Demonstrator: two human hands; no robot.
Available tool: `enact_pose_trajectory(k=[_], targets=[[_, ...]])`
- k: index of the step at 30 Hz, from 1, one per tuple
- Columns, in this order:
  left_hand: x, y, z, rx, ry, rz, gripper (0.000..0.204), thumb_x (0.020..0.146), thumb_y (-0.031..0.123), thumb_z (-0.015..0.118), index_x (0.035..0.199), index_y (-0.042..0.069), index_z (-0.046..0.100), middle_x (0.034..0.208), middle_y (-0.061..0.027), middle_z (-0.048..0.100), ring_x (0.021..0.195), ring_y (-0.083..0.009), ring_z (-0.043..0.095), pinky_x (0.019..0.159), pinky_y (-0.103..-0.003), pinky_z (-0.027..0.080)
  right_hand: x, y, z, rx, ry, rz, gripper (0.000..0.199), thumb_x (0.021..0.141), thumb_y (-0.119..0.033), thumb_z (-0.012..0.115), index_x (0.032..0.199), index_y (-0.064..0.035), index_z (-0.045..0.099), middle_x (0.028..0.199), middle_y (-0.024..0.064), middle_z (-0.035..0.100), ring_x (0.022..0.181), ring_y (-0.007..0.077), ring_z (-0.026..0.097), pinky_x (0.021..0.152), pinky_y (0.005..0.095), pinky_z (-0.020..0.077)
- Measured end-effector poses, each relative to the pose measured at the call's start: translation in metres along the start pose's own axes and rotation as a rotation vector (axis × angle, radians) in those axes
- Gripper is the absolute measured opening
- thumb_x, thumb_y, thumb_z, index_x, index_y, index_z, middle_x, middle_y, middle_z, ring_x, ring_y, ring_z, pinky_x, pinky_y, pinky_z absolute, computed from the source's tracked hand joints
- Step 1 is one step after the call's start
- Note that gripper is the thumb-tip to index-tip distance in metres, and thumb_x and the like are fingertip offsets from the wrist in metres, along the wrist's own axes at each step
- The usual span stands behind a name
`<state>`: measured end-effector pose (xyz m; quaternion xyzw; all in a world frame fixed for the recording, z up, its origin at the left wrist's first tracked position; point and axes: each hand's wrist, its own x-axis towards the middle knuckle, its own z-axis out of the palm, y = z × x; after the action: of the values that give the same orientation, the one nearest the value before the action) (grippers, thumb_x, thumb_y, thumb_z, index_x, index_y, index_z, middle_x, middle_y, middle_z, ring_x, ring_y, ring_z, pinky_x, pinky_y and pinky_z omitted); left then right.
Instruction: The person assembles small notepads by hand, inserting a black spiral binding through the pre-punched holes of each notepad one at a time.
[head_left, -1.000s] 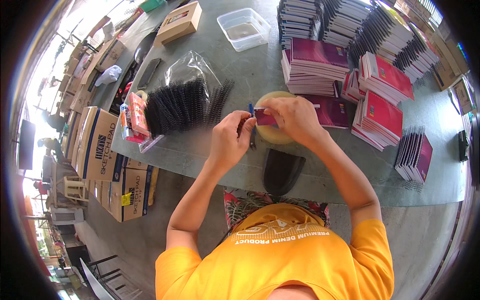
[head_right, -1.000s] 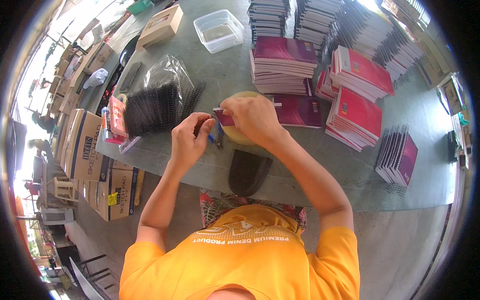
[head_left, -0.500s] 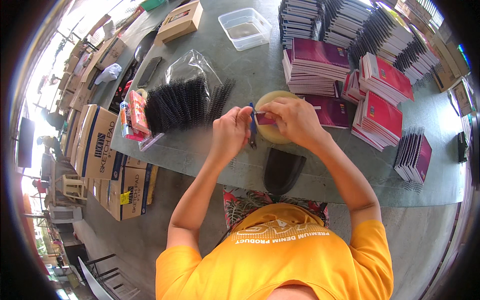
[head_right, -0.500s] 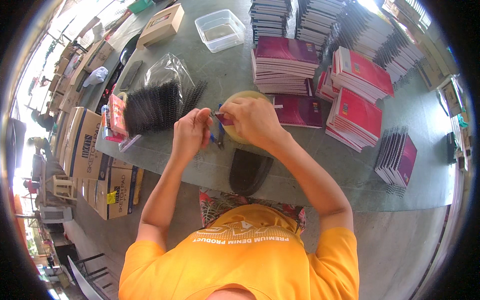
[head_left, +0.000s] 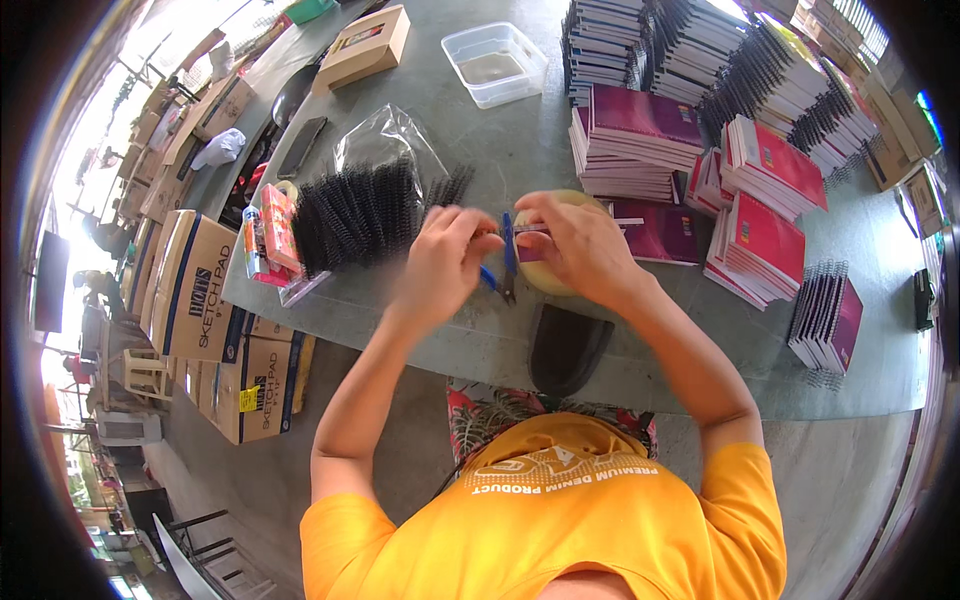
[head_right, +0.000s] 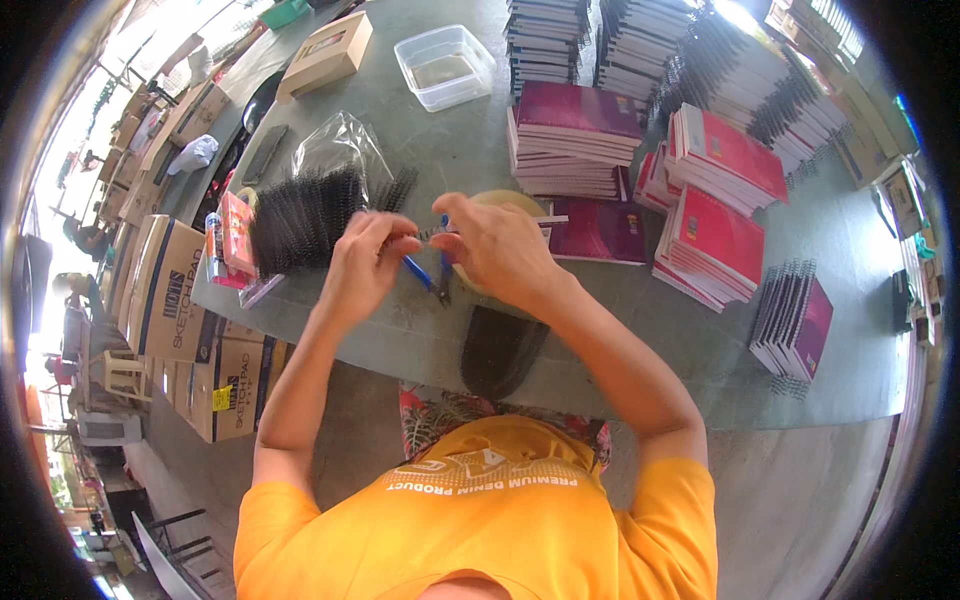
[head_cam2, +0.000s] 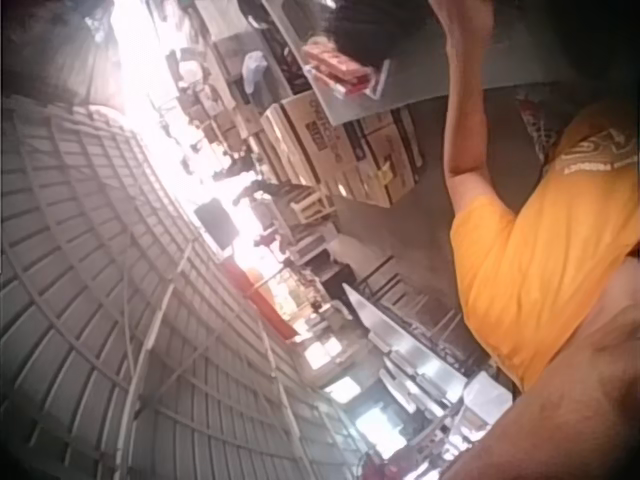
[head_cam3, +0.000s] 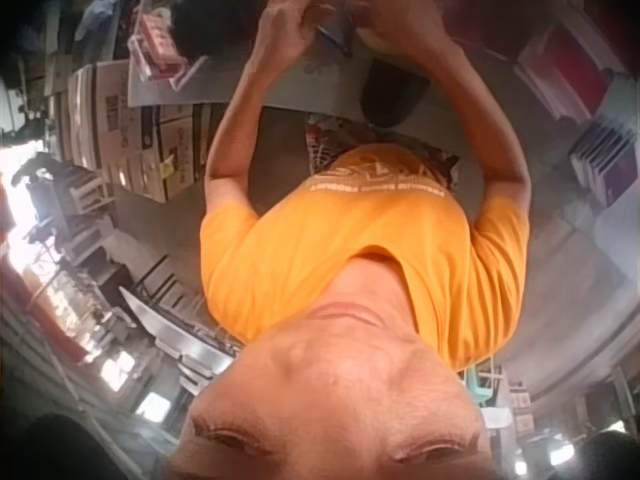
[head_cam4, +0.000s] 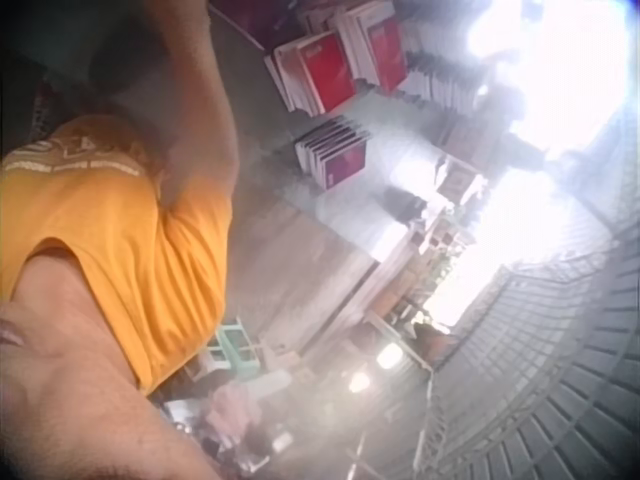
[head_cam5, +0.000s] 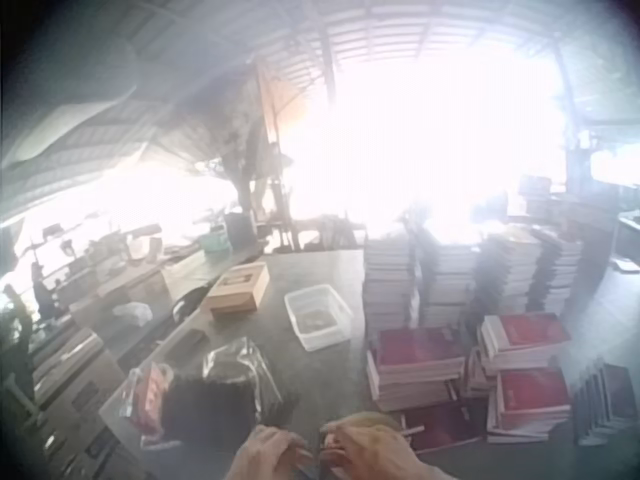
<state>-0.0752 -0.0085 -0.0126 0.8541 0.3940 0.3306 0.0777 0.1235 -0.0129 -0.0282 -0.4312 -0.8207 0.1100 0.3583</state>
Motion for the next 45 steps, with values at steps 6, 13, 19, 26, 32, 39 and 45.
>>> enact_pose_trajectory(k=[6,13,19,26,32,39,45], targets=[[-0.056,0.060,0.066,0.029,-0.250,-0.095,0.032,0.077,0.019,0.070,0.099,0.002,0.055,0.088,-0.0115,0.055,0.088,-0.0304,0.054,0.068,-0.038,0.046,0.002,-0.006,-0.003,0.043,0.102,-0.026,0.022,0.074,-0.009,0.065,0.093,-0.0065,0.054,0.080,0.0107,0.059,0.077,0.0337,0.060,0.063,0.0410,0.0457],[-0.026,0.065,0.009,-0.276,0.154,-0.174,0.039,0.077,0.014,0.069,0.112,0.007,0.053,0.091,-0.0129,0.059,0.082,-0.0270,0.061,0.074,-0.035,0.048,-0.022,0.042,-0.061,0.427,-0.065,0.512,0.016,0.074,-0.005,0.070,0.089,-0.0023,0.066,0.079,0.0063,0.066,0.073,0.0154,0.063,0.066,0.0282,0.0492],[-0.012,0.040,0.000,-0.137,-0.562,-0.101,0.036,0.076,0.009,0.068,0.111,0.008,0.061,0.099,-0.0140,0.064,0.091,-0.0239,0.063,0.081,-0.034,0.048,-0.049,0.055,-0.025,0.931,0.130,0.510,0.026,0.081,0.001,0.065,0.107,-0.0022,0.065,0.088,0.0010,0.066,0.079,0.0054,0.057,0.070,0.0207,0.0466],[-0.007,0.039,0.001,0.033,-0.324,-0.110,0.031,0.082,0.011,0.066,0.112,0.005,0.063,0.107,-0.0104,0.064,0.093,-0.0228,0.063,0.083,-0.033,0.049,-0.060,0.056,-0.011,0.998,0.210,0.451,0.023,0.083,0.005,0.061,0.106,0.0000,0.064,0.098,0.0035,0.067,0.085,0.0075,0.058,0.076,0.0209,0.0465],[0.016,0.043,-0.001,0.029,0.280,-0.074,0.035,0.077,0.009,0.069,0.112,0.010,0.064,0.103,-0.0133,0.064,0.089,-0.0261,0.063,0.079,-0.033,0.050,-0.066,0.062,-0.015,1.053,0.170,0.385,0.022,0.083,0.005,0.060,0.104,-0.0002,0.065,0.101,0.0043,0.067,0.094,0.0078,0.058,0.083,0.0220,0.0452],[0.020,0.046,0.012,-0.047,0.247,0.037,0.032,0.078,0.007,0.068,0.110,0.005,0.062,0.104,-0.0124,0.065,0.089,-0.0233,0.064,0.080,-0.032,0.050,-0.069,0.060,-0.009,1.048,0.167,0.418,0.024,0.085,0.005,0.059,0.108,-0.0001,0.062,0.099,0.0029,0.066,0.092,0.0071,0.057,0.083,0.0222,0.0445],[0.023,0.056,0.004,-0.291,0.211,-0.196,0.039,0.076,0.010,0.070,0.114,0.007,0.062,0.102,-0.0130,0.064,0.088,-0.0267,0.062,0.078,-0.033,0.049,-0.073,0.064,-0.007,1.069,0.174,0.431,0.024,0.085,0.004,0.059,0.109,0.0005,0.062,0.100,0.0032,0.066,0.093,0.0084,0.057,0.084,0.0237,0.0453]])
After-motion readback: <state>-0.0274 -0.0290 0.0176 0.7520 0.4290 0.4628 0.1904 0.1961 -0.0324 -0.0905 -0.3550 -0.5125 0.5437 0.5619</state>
